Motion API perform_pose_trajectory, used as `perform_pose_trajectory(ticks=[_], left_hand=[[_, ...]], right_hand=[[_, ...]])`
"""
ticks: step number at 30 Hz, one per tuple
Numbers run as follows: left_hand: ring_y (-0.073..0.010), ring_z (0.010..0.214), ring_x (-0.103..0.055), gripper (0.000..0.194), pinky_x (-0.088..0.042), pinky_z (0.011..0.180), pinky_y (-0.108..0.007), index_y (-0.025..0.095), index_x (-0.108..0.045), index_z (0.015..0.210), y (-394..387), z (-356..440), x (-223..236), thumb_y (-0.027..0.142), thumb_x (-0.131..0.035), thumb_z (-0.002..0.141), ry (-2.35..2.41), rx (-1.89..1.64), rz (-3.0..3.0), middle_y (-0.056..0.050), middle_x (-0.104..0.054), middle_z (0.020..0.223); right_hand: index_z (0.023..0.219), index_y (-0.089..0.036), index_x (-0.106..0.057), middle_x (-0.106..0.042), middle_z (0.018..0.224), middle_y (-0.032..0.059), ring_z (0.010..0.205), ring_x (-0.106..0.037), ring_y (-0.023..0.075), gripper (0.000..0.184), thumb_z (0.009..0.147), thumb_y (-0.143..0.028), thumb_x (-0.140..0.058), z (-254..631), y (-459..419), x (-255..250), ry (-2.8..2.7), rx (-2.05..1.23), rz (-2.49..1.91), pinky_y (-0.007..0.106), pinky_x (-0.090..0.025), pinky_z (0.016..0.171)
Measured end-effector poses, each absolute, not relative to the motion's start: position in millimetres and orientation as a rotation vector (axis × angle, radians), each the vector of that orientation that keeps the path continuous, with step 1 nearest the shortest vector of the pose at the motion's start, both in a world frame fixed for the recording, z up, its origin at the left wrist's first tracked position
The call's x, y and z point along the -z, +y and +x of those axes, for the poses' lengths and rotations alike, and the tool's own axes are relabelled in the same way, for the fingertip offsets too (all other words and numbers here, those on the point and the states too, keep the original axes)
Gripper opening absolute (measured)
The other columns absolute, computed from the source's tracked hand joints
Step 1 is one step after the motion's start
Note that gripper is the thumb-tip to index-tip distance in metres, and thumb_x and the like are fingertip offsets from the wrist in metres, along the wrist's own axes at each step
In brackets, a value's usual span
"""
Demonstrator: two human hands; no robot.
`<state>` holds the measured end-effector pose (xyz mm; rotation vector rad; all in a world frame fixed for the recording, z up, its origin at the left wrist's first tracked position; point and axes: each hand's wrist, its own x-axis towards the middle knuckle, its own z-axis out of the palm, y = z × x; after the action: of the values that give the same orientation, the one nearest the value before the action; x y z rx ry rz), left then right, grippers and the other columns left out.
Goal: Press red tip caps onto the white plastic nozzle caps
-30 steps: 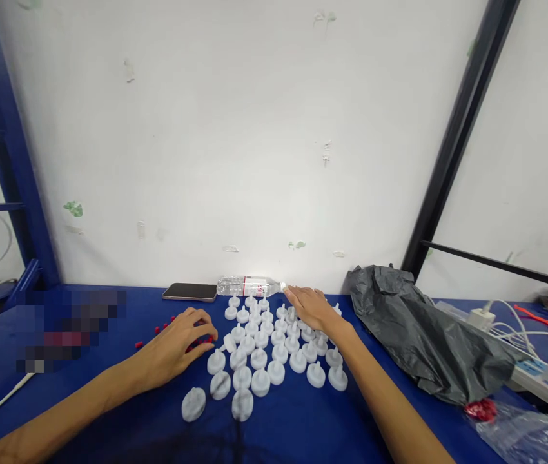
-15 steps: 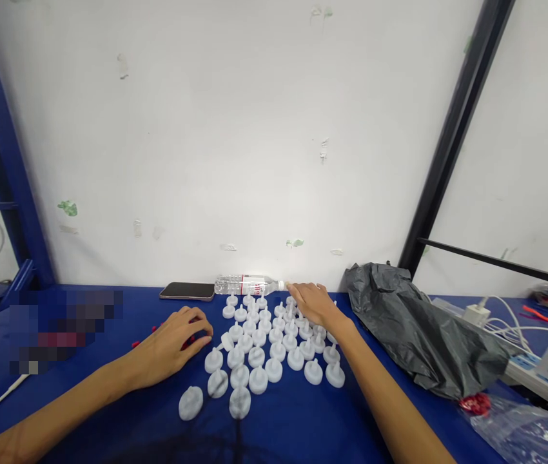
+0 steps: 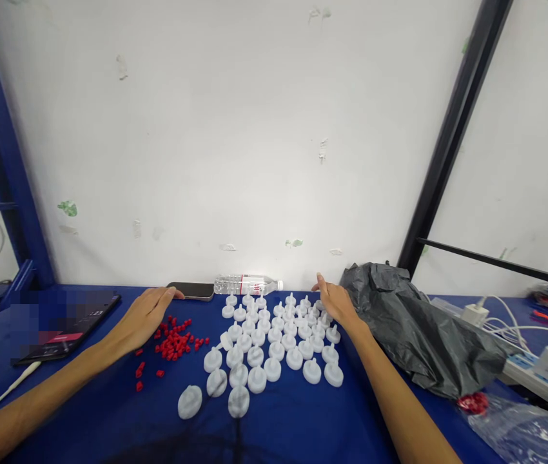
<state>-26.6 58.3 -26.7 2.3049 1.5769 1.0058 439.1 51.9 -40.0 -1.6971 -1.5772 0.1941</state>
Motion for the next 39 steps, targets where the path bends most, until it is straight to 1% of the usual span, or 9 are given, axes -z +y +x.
perform_pose_trajectory(ticks=[4, 8, 12, 20, 28, 30, 35, 37, 39], left_hand=[[-0.0293, 0.113, -0.062, 0.058, -0.04, 0.108, -0.046, 0.022, -0.072, 0.097, 65.2, -30.0, 27.3, 0.048, -0.02, 0.098, 1.624, -1.008, 2.185, -0.006, -0.077, 0.11], [-0.0283, 0.109, -0.067, 0.059, -0.045, 0.104, -0.042, 0.021, -0.073, 0.089, 70.1, -30.6, 30.5, 0.048, -0.02, 0.095, 1.628, -0.995, 2.084, -0.005, -0.079, 0.106], [-0.0277, 0.104, -0.07, 0.059, -0.049, 0.1, -0.039, 0.02, -0.072, 0.087, 77.1, -32.1, 36.9, 0.051, -0.022, 0.095, 1.617, -0.985, 2.032, -0.007, -0.08, 0.102], [-0.0281, 0.104, -0.068, 0.058, -0.048, 0.1, -0.04, 0.02, -0.073, 0.089, 81.3, -35.3, 39.8, 0.051, -0.024, 0.095, 1.603, -0.965, 2.073, -0.006, -0.079, 0.101], [-0.028, 0.107, -0.065, 0.062, -0.044, 0.104, -0.042, 0.021, -0.073, 0.093, 92.9, -40.5, 50.4, 0.053, -0.02, 0.096, 1.562, -0.939, 2.166, -0.006, -0.077, 0.103], [-0.0286, 0.107, -0.065, 0.063, -0.044, 0.104, -0.044, 0.022, -0.073, 0.092, 96.3, -42.5, 52.7, 0.055, -0.02, 0.095, 1.55, -0.92, 2.198, -0.007, -0.076, 0.103], [-0.0286, 0.105, -0.063, 0.064, -0.043, 0.104, -0.046, 0.024, -0.073, 0.092, 99.6, -45.4, 55.5, 0.057, -0.019, 0.095, 1.514, -0.873, 2.296, -0.006, -0.073, 0.101], [-0.0281, 0.104, -0.062, 0.063, -0.043, 0.103, -0.046, 0.024, -0.072, 0.093, 99.1, -45.7, 55.7, 0.057, -0.018, 0.096, 1.5, -0.858, 2.331, -0.006, -0.072, 0.1], [-0.0274, 0.104, -0.062, 0.062, -0.044, 0.103, -0.045, 0.024, -0.072, 0.095, 98.5, -45.7, 55.7, 0.057, -0.018, 0.097, 1.486, -0.845, 2.365, -0.006, -0.071, 0.099]], right_hand=[[0.086, -0.021, -0.077, -0.079, 0.1, 0.0122, 0.098, -0.073, 0.0293, 0.084, 0.09, -0.078, -0.016, 449.0, 62.5, 55.8, -1.463, -0.481, -1.524, 0.043, -0.051, 0.096], [0.088, -0.018, -0.075, -0.077, 0.108, 0.0171, 0.105, -0.072, 0.0311, 0.088, 0.086, -0.084, -0.016, 457.2, 68.8, 63.4, -1.32, -0.639, -1.374, 0.044, -0.052, 0.095], [0.09, -0.019, -0.073, -0.075, 0.114, 0.0182, 0.112, -0.07, 0.0318, 0.087, 0.086, -0.084, -0.016, 460.9, 71.0, 64.3, -1.218, -0.744, -1.278, 0.044, -0.052, 0.095], [0.091, -0.022, -0.068, -0.076, 0.112, 0.0154, 0.113, -0.069, 0.0292, 0.066, 0.095, -0.065, -0.019, 475.2, 72.6, 68.5, -1.023, -0.757, -1.222, 0.044, -0.05, 0.1], [0.084, -0.018, -0.07, -0.078, 0.094, 0.0147, 0.09, -0.073, 0.0249, 0.067, 0.098, -0.065, -0.023, 477.8, 76.5, 84.0, -0.996, -0.764, -1.27, 0.035, -0.054, 0.084], [0.085, -0.017, -0.069, -0.077, 0.091, 0.0119, 0.085, -0.072, 0.0213, 0.064, 0.099, -0.064, -0.028, 476.2, 78.3, 85.8, -1.014, -0.771, -1.281, 0.035, -0.054, 0.083], [0.105, -0.018, -0.066, -0.069, 0.105, 0.005, 0.089, -0.067, 0.0169, 0.033, 0.098, -0.048, -0.056, 474.0, 81.3, 88.1, -1.071, -0.793, -1.307, 0.038, -0.056, 0.083], [0.105, -0.018, -0.066, -0.069, 0.106, 0.0048, 0.089, -0.067, 0.017, 0.032, 0.098, -0.047, -0.056, 473.5, 81.8, 88.7, -1.081, -0.785, -1.314, 0.038, -0.056, 0.084], [0.098, -0.017, -0.068, -0.072, 0.099, 0.0046, 0.086, -0.068, 0.0167, 0.038, 0.098, -0.053, -0.052, 472.8, 82.0, 88.8, -1.088, -0.772, -1.317, 0.038, -0.055, 0.085]])
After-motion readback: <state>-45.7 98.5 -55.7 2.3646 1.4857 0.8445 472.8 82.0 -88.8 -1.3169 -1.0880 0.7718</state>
